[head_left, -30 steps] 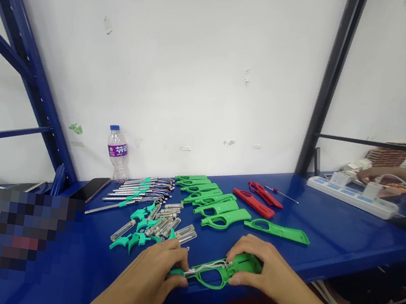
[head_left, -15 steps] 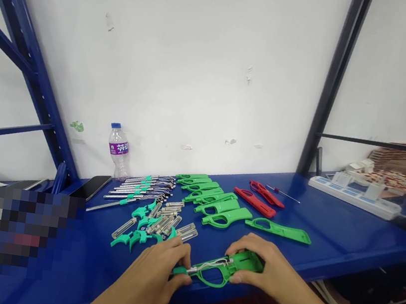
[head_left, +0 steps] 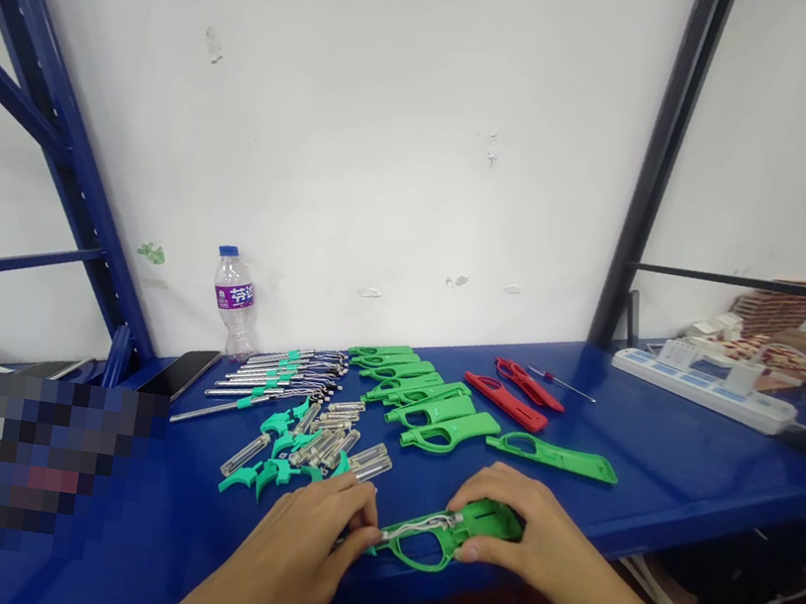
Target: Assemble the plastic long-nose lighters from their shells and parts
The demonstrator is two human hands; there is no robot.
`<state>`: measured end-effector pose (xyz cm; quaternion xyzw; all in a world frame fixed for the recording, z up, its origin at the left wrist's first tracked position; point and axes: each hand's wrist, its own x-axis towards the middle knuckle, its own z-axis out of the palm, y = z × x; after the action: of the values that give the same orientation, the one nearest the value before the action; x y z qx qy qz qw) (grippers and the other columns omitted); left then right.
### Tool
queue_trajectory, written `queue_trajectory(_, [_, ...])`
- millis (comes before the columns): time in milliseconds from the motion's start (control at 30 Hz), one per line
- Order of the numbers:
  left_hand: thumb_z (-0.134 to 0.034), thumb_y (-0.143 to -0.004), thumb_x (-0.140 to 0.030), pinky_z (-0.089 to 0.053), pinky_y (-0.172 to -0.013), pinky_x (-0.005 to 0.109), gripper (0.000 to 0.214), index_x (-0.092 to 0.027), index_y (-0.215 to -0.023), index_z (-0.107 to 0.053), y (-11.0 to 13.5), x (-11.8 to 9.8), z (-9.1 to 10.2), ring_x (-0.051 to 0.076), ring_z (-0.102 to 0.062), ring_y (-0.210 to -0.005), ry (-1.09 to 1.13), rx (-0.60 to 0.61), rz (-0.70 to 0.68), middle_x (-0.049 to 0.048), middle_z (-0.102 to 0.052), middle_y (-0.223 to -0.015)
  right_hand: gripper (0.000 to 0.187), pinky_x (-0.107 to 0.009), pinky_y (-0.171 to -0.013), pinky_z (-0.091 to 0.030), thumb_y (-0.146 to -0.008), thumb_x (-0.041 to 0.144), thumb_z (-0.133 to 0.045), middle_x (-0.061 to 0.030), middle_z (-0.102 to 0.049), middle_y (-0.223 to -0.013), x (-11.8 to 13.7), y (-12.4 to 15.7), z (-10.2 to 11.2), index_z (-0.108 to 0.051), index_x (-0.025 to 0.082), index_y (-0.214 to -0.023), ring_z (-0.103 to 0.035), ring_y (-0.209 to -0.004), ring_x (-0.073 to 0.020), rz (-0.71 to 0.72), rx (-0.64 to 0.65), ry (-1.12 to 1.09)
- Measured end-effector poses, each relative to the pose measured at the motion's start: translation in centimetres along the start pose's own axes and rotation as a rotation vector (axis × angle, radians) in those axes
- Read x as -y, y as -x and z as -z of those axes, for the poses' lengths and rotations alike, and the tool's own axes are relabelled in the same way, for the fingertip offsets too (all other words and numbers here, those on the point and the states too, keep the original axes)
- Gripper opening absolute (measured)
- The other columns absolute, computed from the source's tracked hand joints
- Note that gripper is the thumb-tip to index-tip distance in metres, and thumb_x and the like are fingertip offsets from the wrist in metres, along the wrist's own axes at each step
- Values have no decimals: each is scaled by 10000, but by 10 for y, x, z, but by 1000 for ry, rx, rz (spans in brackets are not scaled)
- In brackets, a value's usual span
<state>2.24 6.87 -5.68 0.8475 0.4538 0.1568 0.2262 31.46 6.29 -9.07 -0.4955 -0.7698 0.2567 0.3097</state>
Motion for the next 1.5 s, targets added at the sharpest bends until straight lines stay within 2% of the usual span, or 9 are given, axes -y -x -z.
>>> queue_trajectory(267, [-642,-1000,-240,-390,-787,278,75,-252,-930,-666,3,-6,6,177,-616,-927,3,25,110,-36,-694,-971,241,-343,-924,-458,-829,401,-919,15,-768,-1061,2,0,1,-798,316,-1020,-673,-998,-236,1,4,10])
queue_trajectory(733, [-672,-919,-290,-387,-758,308,102,-240,-865,-742,0,-11,4,219,-590,-860,-64,-24,244,17,-680,-892,250,-345,-916,-467,-835,427,-912,10,-759,-1076,0,1,1,-799,326,-1034,-667,-1015,-239,-2,5,8])
queue_trajectory(867, [-665,-888,-265,-384,-752,311,80,-235,-848,-727,1,-14,2,222,-581,-861,1,-58,268,13,-665,-879,242,-353,-915,-476,-844,432,-901,-2,-761,-1073,0,2,1,-802,313,-1030,-668,-1008,-246,2,4,7])
queue_trajectory(1067, [-704,-843,-288,-348,-643,283,90,-205,-809,-699,-6,-13,6,179,-522,-716,165,-16,287,-34,-551,-718,243,-354,-922,-473,-848,443,-897,2,-759,-1077,0,1,2,-800,315,-1031,-664,-1022,-249,7,7,11])
queue_trajectory(1233, [-714,-847,-309,-361,-624,267,116,-199,-818,-691,-9,-9,3,160,-502,-677,203,8,269,-58,-493,-665,271,-354,-914,-472,-849,499,-885,1,-758,-1073,-2,1,2,-801,313,-1028,-664,-1011,-246,24,9,6])
queue_trajectory(1500, [-725,-866,-263,-439,-830,325,60,-233,-821,-751,-7,-6,-3,227,-625,-930,70,-82,224,21,-697,-922,333,-372,-928,-502,-865,592,-832,-34,-791,-1094,-4,0,1,-833,285,-994,-692,-1014,-254,92,8,-36])
